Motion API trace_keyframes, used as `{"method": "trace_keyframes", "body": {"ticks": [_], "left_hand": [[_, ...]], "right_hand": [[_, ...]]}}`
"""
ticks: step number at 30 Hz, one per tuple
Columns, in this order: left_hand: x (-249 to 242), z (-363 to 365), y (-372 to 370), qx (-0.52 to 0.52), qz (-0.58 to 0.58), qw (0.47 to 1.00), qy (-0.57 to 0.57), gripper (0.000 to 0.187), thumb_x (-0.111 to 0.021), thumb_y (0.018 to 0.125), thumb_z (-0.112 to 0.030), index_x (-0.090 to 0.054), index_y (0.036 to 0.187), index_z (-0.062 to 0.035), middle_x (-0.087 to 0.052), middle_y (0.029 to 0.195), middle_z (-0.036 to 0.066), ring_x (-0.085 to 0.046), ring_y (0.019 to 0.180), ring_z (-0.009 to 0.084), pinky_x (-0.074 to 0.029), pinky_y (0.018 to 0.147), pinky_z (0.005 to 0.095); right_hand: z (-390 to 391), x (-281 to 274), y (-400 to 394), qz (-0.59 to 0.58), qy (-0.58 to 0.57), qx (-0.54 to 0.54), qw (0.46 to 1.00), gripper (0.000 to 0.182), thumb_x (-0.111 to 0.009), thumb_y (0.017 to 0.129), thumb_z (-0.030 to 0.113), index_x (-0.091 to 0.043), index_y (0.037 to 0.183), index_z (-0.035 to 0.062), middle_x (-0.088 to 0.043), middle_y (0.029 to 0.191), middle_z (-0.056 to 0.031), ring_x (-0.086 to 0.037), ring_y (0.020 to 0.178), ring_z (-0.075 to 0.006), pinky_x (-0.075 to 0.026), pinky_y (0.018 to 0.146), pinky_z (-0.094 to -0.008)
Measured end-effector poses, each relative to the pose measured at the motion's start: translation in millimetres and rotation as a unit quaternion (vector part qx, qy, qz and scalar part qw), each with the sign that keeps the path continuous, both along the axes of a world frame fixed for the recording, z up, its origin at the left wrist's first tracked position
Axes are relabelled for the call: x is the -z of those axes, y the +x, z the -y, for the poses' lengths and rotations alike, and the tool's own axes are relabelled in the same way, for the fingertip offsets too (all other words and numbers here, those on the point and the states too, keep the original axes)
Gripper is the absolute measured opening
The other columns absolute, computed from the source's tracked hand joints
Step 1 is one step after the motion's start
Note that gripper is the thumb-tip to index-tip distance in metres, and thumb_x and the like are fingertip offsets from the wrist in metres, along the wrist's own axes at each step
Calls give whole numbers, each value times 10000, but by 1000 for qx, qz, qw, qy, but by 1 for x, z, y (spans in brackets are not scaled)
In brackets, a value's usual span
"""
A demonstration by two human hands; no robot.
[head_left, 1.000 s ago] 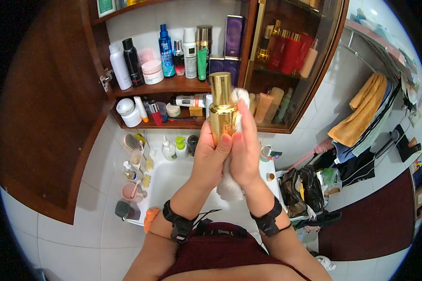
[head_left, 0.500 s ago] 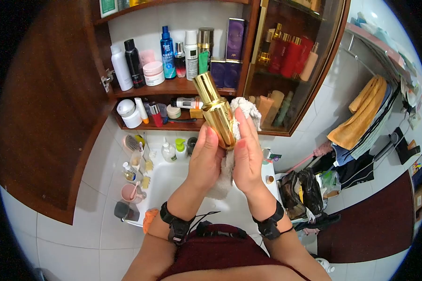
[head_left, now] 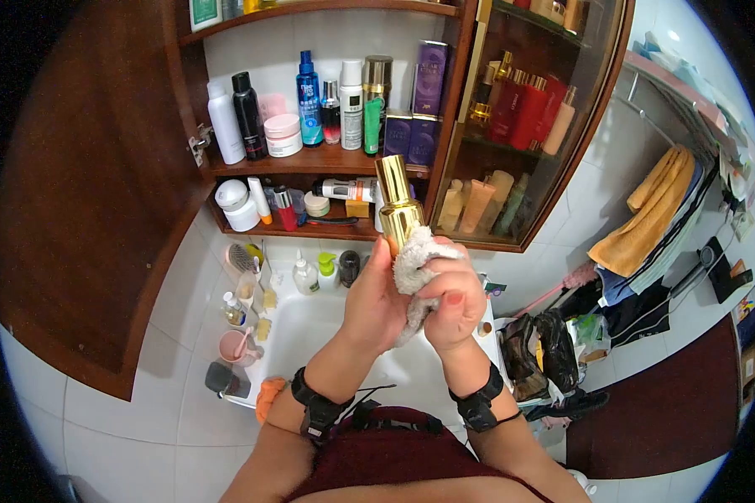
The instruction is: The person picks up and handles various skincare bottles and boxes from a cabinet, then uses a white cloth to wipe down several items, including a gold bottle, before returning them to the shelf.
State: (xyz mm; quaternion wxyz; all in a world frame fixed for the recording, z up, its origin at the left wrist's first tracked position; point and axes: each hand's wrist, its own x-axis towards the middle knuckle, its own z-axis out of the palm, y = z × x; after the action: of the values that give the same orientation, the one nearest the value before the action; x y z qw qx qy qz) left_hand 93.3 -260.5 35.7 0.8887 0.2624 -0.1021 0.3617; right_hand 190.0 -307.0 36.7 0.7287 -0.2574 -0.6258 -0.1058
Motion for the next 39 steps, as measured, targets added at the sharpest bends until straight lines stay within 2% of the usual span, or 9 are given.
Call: {"method": "trace_keyframes", "body": {"ticks": [7, 11, 16, 21, 25, 29, 35, 37, 39], "left_hand": [[-9, 6, 8, -154, -113, 968, 164, 492, -373, 1013, -381, -327, 1370, -45, -497, 1236, 60, -477, 1141, 136, -366, 1008, 317], [7, -4, 14, -317, -142, 865, 362, 665, -440, 969, -467, -282, 1390, 22, -372, 1327, 118, -373, 1230, 196, -289, 1053, 340], [-6, -8, -1, -377, -202, 757, 494, 568, -595, 914, -242, -353, 1342, 43, -358, 1294, 157, -384, 1204, 223, -325, 1018, 336], [-1, -5, -16, -123, -220, 892, 376, 521, -571, 934, -245, -375, 1343, 11, -483, 1214, 68, -467, 1103, 146, -359, 982, 301], [0, -4, -16, -33, -184, 947, 261, 459, -504, 972, -267, -393, 1342, -19, -525, 1161, 6, -493, 1024, 77, -381, 943, 250], [1, -12, -13, -93, -236, 937, 240, 458, -504, 976, -297, -414, 1329, -20, -526, 1157, -4, -487, 1005, 52, -394, 879, 203], [13, -19, 2, -261, -309, 848, 342, 419, -534, 952, -317, -492, 1203, 16, -542, 1122, 93, -512, 1015, 166, -402, 896, 288], [9, -22, 4, -343, -309, 793, 398, 426, -530, 949, -332, -502, 1181, 24, -536, 1130, 144, -512, 1034, 237, -397, 916, 330], [-7, -29, 1, -423, -286, 727, 459, 438, -522, 948, -345, -505, 1175, 28, -522, 1146, 189, -500, 1062, 306, -388, 937, 367]], "right_hand": [[-2, -26, -13, -220, -70, -35, 972, 384, -414, 1006, 278, -452, 1252, -14, -511, 1257, -150, -500, 1164, -225, -354, 1031, -352], [-6, -54, -4, -200, -81, -92, 972, 506, -413, 1010, 269, -316, 1398, -42, -414, 1396, -154, -444, 1255, -216, -323, 1067, -341], [-9, -72, 15, -110, -132, -157, 972, 489, -445, 999, 224, -355, 1394, -48, -439, 1393, -149, -439, 1265, -211, -310, 1064, -322], [-19, -77, 47, 63, -183, -260, 946, 280, -606, 916, 186, -583, 1134, 13, -572, 1164, -99, -526, 1084, -173, -377, 969, -294], [-33, -62, 46, -156, -204, -492, 832, 164, -637, 905, 201, -595, 953, 50, -586, 1082, -84, -556, 979, -130, -449, 853, -274], [-32, -61, 21, -230, -228, -133, 937, 208, -610, 932, 186, -619, 1043, 10, -660, 920, -50, -592, 828, -90, -473, 781, -236], [-33, -37, 13, -200, -144, 137, 960, 197, -592, 932, 125, -618, 1062, -21, -648, 962, -53, -575, 894, -95, -461, 814, -245], [-33, -23, 5, -231, -152, 76, 958, 218, -559, 942, 103, -592, 1111, -29, -637, 1012, -68, -571, 933, -111, -452, 835, -253], [-25, -17, -9, -177, -229, 16, 957, 507, -388, 1015, 352, -395, 1362, -17, -481, 1325, -120, -459, 1199, -166, -338, 1029, -307]]}}
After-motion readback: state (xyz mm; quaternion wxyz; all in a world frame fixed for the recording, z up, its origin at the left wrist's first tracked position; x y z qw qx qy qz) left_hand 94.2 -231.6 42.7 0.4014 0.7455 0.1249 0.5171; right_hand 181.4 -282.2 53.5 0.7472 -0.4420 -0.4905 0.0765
